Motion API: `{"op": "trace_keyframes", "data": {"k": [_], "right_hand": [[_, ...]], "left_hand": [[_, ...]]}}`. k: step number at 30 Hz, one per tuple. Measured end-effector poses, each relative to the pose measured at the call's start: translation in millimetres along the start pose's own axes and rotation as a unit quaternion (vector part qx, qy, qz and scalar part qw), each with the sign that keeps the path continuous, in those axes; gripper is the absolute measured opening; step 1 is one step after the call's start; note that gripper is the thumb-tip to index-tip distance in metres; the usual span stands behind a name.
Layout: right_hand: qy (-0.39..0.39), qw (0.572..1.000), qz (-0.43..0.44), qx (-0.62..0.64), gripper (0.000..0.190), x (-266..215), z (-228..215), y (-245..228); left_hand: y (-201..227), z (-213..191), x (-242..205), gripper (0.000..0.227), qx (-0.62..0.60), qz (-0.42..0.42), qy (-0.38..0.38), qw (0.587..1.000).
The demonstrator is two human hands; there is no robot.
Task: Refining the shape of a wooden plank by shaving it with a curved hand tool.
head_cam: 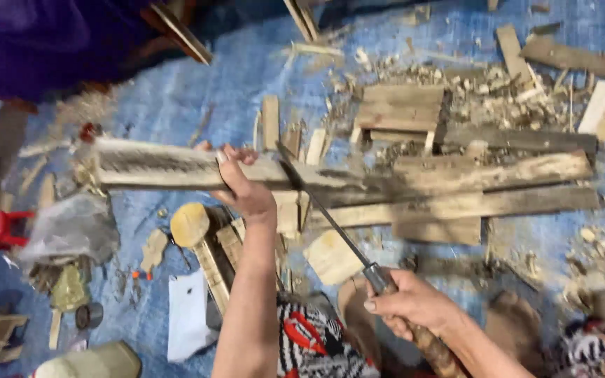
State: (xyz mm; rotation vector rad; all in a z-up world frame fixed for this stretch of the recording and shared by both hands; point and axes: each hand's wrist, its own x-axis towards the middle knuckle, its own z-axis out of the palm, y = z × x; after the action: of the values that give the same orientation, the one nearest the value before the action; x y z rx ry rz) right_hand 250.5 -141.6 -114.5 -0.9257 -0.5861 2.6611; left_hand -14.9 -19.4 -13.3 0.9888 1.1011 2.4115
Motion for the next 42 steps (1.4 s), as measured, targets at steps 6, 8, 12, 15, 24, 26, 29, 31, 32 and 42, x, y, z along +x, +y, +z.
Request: {"op": "trace_keyframes", "data": {"k": [6, 8, 12, 15, 24, 26, 29, 31, 32, 42], "right_hand": [[-0.016, 0.999, -0.02, -0.024, 0.012, 20, -10, 8], [-0.004, 0.999, -0.021, -0.035, 0.013, 8, 3, -1], [-0.044, 0.995, -0.078, -0.051, 0.016, 21, -25, 10], [0.1, 0.994, -0.036, 0.022, 0.02, 69, -141, 52], [-0.206, 0.973, -0.103, 0.024, 0.021, 31, -50, 11], [-0.085, 0.992, -0.088, 0.016, 0.02, 48, -64, 26], [0.052, 0.995, -0.082, 0.006, 0.02, 53, -61, 31], [0.073, 0.992, -0.098, 0.006, 0.019, 38, -40, 14], [0.054, 0.994, -0.096, -0.006, 0.02, 21, -21, 6], [0.167, 0.983, -0.066, -0.033, 0.024, 43, -102, 24]], "left_hand": [[2, -6, 6, 0.035, 0.081, -0.002, 0.029, 0.996], [5, 0, 5, 0.035, 0.055, -0.007, 0.017, 0.998], [10, 19, -3, 0.033, 0.094, 0.007, -0.022, 0.995], [3, 5, -1, 0.032, 0.056, -0.003, -0.005, 0.998], [-1, 28, -8, 0.026, 0.028, 0.028, -0.055, 0.998], [-9, 18, 0, 0.028, 0.064, 0.06, -0.046, 0.995], [-16, 2, 11, 0.035, 0.086, 0.084, -0.03, 0.992], [-21, 5, 16, 0.038, 0.066, 0.073, -0.024, 0.995], [-18, 6, 12, 0.036, 0.078, 0.077, -0.031, 0.993], [-18, 17, 0, 0.035, 0.095, 0.093, -0.083, 0.988]]}}
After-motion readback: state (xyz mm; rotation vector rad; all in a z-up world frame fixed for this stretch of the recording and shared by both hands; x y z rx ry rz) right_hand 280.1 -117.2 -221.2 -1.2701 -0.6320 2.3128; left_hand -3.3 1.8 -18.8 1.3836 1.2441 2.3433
